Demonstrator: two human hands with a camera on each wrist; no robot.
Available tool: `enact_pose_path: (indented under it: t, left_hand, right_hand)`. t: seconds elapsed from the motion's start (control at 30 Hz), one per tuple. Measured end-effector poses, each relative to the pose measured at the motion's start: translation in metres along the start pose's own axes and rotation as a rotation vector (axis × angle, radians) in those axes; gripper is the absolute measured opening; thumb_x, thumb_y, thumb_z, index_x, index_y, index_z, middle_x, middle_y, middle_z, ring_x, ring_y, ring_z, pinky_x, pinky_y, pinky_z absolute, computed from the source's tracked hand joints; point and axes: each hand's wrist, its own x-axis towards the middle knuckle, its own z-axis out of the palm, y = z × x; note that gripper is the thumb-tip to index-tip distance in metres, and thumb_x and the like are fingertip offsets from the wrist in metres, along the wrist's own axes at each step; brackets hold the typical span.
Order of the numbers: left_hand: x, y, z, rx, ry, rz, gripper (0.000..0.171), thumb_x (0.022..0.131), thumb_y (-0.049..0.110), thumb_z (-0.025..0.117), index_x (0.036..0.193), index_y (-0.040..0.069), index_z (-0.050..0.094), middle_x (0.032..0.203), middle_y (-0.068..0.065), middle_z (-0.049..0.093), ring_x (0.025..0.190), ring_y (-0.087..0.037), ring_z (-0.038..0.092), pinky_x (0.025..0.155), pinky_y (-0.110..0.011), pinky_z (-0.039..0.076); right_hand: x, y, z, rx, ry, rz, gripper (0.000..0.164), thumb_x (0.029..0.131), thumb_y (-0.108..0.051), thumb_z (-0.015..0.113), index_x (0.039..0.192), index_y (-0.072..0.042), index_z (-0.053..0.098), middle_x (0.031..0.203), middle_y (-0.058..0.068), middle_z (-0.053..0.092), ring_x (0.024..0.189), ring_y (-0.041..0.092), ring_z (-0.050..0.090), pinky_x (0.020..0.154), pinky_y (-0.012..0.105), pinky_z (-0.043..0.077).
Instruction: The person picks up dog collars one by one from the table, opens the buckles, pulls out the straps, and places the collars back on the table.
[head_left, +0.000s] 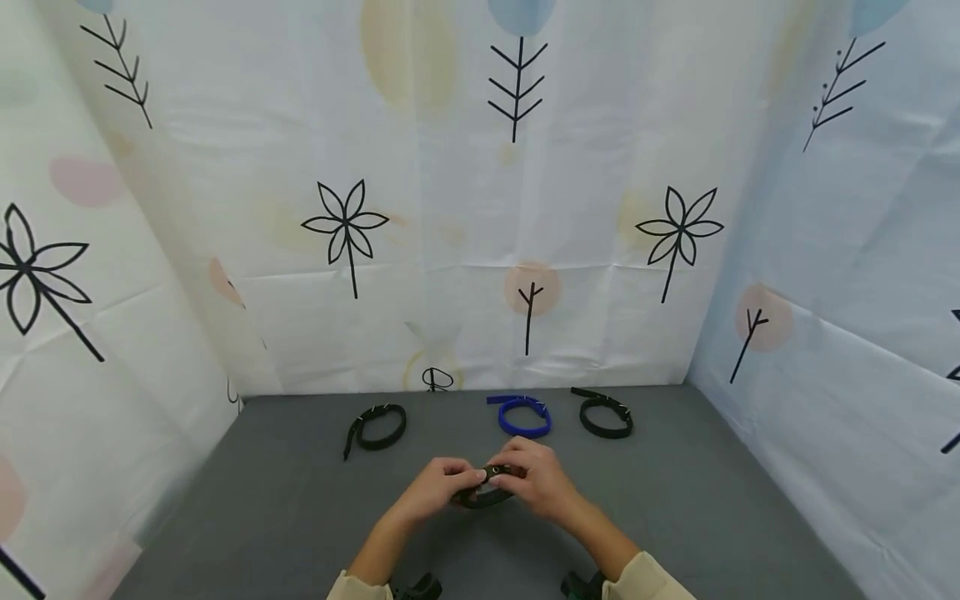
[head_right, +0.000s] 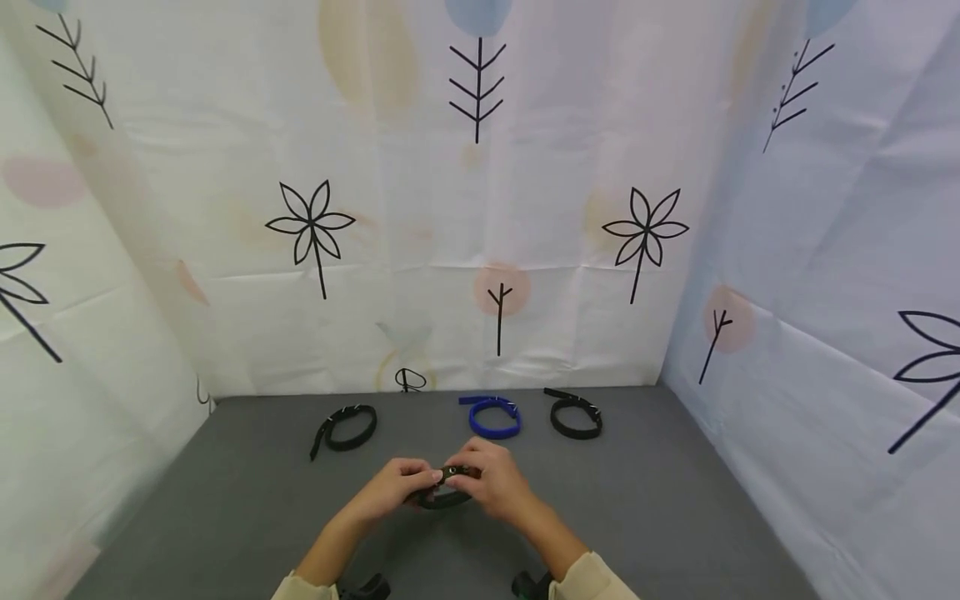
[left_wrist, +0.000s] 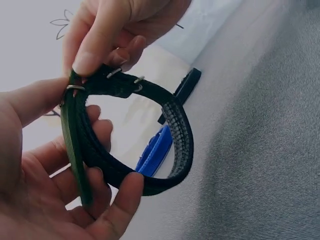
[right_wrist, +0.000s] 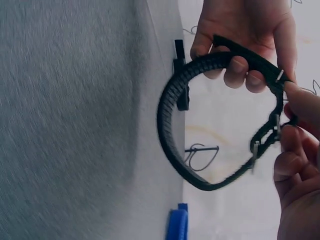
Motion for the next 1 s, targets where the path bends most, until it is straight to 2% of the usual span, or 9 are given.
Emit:
enact_pose_path:
  t: [0.1, 0.23, 0.33, 0.4, 0.5, 0.6, 0.7, 0.83, 1.0]
  left_hand:
    - [-0.003, 0.002, 0.000, -0.054, 0.013, -0.006, 0.044, 0.096, 0.030, 0.062, 0.091, -0.013, 0.063, 0.074, -0.003, 0.063, 0.068, -0.016, 0.057, 0.068, -0.044, 0.053]
    - [-0.009, 0.011, -0.002, -0.102, 0.036, -0.007, 0.035, 0.095, 0.028, 0.063, 0.084, -0.004, 0.067, 0.075, -0.007, 0.064, 0.070, -0.019, 0.058, 0.071, -0.049, 0.053]
    - [-0.009, 0.013, -0.004, -0.104, 0.063, -0.002, 0.029, 0.095, 0.027, 0.064, 0.083, 0.001, 0.069, 0.075, -0.007, 0.063, 0.071, -0.022, 0.058, 0.068, -0.045, 0.053]
    - [-0.009, 0.014, -0.004, -0.073, 0.090, -0.005, 0.029, 0.095, 0.026, 0.065, 0.082, 0.000, 0.069, 0.072, -0.006, 0.062, 0.069, -0.021, 0.056, 0.063, -0.041, 0.051]
    - [-0.006, 0.009, -0.006, 0.002, 0.123, -0.004, 0.034, 0.092, 0.029, 0.068, 0.080, -0.003, 0.069, 0.067, -0.003, 0.059, 0.059, -0.015, 0.048, 0.055, -0.032, 0.043]
    - [-0.007, 0.012, -0.007, 0.111, 0.132, -0.002, 0.036, 0.091, 0.031, 0.069, 0.077, -0.002, 0.068, 0.065, -0.007, 0.059, 0.053, -0.014, 0.040, 0.052, -0.030, 0.037]
    - [-0.008, 0.014, -0.006, 0.183, 0.129, 0.002, 0.036, 0.090, 0.034, 0.069, 0.077, 0.000, 0.069, 0.067, -0.011, 0.061, 0.053, -0.014, 0.039, 0.053, -0.031, 0.037]
    - [-0.009, 0.015, -0.005, 0.174, 0.121, 0.002, 0.036, 0.091, 0.035, 0.069, 0.075, 0.003, 0.068, 0.065, -0.006, 0.059, 0.053, -0.013, 0.038, 0.053, -0.031, 0.036]
    - [-0.010, 0.012, -0.006, 0.079, 0.114, 0.005, 0.040, 0.093, 0.032, 0.067, 0.079, -0.005, 0.066, 0.064, -0.001, 0.055, 0.053, -0.013, 0.036, 0.054, -0.031, 0.036]
  right_hand:
    - [-0.002, -0.002, 0.003, 0.107, 0.095, 0.083, 0.012, 0.086, -0.012, 0.074, 0.097, -0.012, 0.074, 0.093, 0.001, 0.063, 0.070, 0.007, 0.054, 0.058, 0.024, 0.049]
    - [0.000, -0.013, 0.004, 0.286, 0.222, 0.171, 0.012, 0.087, 0.002, 0.070, 0.099, 0.002, 0.071, 0.090, 0.015, 0.062, 0.062, 0.013, 0.054, 0.053, 0.026, 0.048]
    - [0.002, -0.018, 0.003, 0.333, 0.243, 0.186, 0.014, 0.087, 0.008, 0.066, 0.101, 0.008, 0.068, 0.088, 0.020, 0.060, 0.058, 0.017, 0.053, 0.049, 0.026, 0.047]
    - [0.004, -0.017, 0.001, 0.258, 0.204, 0.158, 0.014, 0.087, 0.005, 0.068, 0.101, 0.005, 0.068, 0.088, 0.016, 0.061, 0.059, 0.015, 0.054, 0.051, 0.026, 0.048]
    - [0.004, -0.005, 0.001, 0.066, 0.124, 0.036, 0.019, 0.084, -0.003, 0.074, 0.103, -0.003, 0.071, 0.092, 0.006, 0.063, 0.062, 0.011, 0.054, 0.054, 0.023, 0.048]
    - [0.007, -0.005, -0.001, -0.126, 0.040, -0.097, 0.024, 0.081, -0.009, 0.079, 0.104, -0.008, 0.072, 0.096, -0.001, 0.062, 0.069, 0.006, 0.054, 0.059, 0.019, 0.047]
    - [0.009, -0.007, -0.003, -0.225, -0.014, -0.188, 0.025, 0.080, -0.010, 0.079, 0.104, -0.010, 0.072, 0.096, -0.003, 0.062, 0.076, 0.006, 0.057, 0.063, 0.017, 0.047]
    - [0.009, -0.005, -0.003, -0.189, 0.001, -0.208, 0.021, 0.082, -0.009, 0.077, 0.103, -0.009, 0.072, 0.096, -0.002, 0.063, 0.078, 0.007, 0.058, 0.065, 0.016, 0.047]
    - [0.005, 0.002, 0.001, 0.010, 0.151, -0.165, 0.023, 0.081, 0.003, 0.074, 0.102, -0.004, 0.071, 0.093, 0.004, 0.064, 0.067, 0.009, 0.054, 0.057, 0.019, 0.046]
